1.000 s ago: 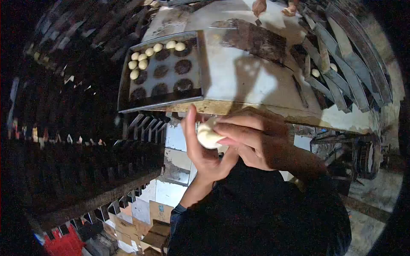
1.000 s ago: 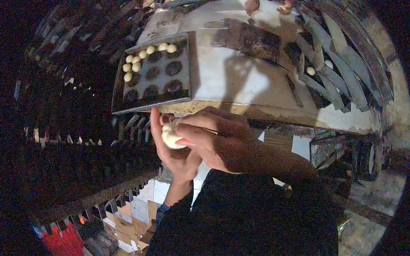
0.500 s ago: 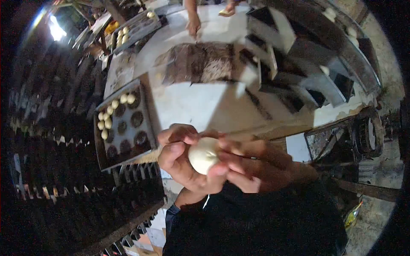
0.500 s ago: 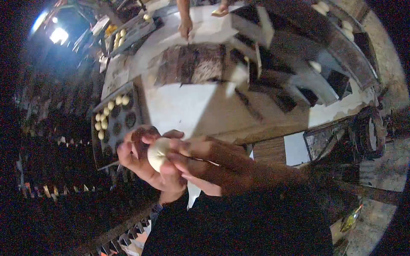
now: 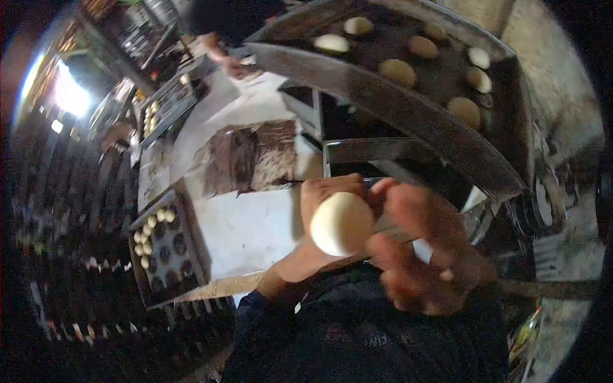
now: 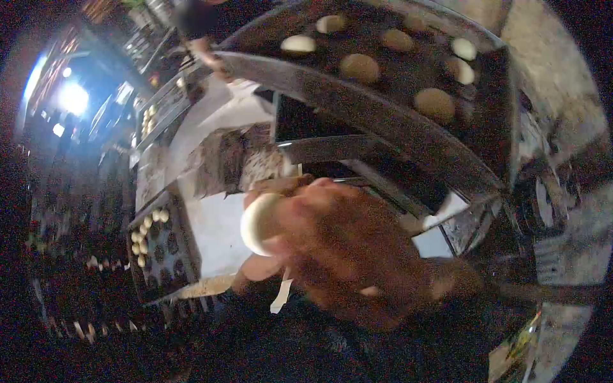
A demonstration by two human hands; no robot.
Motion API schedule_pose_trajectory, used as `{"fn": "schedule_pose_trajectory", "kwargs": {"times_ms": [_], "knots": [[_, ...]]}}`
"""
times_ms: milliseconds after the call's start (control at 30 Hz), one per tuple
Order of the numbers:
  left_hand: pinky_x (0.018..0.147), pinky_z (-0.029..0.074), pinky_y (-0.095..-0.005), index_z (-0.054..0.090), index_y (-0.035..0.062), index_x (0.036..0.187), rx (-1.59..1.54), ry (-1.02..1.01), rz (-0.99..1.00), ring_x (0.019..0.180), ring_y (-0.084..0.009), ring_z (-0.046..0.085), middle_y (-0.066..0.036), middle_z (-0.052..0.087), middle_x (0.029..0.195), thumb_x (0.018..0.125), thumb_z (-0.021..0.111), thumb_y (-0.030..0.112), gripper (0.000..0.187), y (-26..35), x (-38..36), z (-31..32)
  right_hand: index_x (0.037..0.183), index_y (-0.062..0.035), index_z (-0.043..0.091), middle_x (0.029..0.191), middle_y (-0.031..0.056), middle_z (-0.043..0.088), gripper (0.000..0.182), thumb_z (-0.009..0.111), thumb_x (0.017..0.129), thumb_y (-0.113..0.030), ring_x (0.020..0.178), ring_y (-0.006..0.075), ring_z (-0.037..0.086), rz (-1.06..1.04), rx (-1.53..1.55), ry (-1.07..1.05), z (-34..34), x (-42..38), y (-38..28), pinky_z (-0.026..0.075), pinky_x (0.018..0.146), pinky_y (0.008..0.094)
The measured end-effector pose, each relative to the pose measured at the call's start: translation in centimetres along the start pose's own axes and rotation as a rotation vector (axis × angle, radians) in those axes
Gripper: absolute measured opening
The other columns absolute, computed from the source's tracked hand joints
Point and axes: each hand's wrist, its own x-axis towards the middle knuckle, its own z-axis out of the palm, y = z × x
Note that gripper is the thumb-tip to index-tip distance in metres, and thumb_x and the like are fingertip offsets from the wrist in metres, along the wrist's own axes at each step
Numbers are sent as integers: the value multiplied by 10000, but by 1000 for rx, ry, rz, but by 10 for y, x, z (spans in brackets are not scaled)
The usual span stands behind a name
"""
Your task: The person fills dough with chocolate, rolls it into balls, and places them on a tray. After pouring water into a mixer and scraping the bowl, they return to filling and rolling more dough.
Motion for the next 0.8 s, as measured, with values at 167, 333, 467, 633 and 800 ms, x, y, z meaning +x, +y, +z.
{"fn": "schedule_pose_trajectory", "kwargs": {"times_ms": [167,333,467,633,800], "knots": [[588,423,-292,550,-18,982,-304,-316,-94,621,-160,487,-53,517,811,640,860,192,507,17,32,40,1084,5,574,1024,178,600,268,588,898,-188,960,358,613,-201,-231,-57,-28,23,24,564,791,423],[592,404,-268,543,-39,1135,-334,-308,-150,632,-128,440,-25,480,887,578,916,244,728,53,84,3,1066,3,569,966,129,607,247,499,960,-209,890,232,610,164,98,-203,-91,78,91,495,815,337],[562,382,-247,559,-13,1178,-351,-136,-84,667,-105,429,-39,468,847,650,881,203,655,33,76,-15,1036,-18,631,935,99,678,330,462,990,-298,826,174,621,241,-18,-88,-60,128,249,479,748,317],[527,383,-271,580,37,1017,-272,85,8,633,-126,446,-58,507,815,659,864,165,475,11,42,-37,1203,-43,572,1050,166,643,383,431,1003,-338,984,255,596,682,-272,-532,7,148,376,448,894,380],[577,377,-289,532,69,847,-136,284,-5,627,-156,442,-44,490,771,642,858,219,413,-9,-1,-53,1456,-73,302,1423,211,394,570,378,1005,-413,1312,322,384,434,-128,-769,32,117,404,306,1093,394]]}}
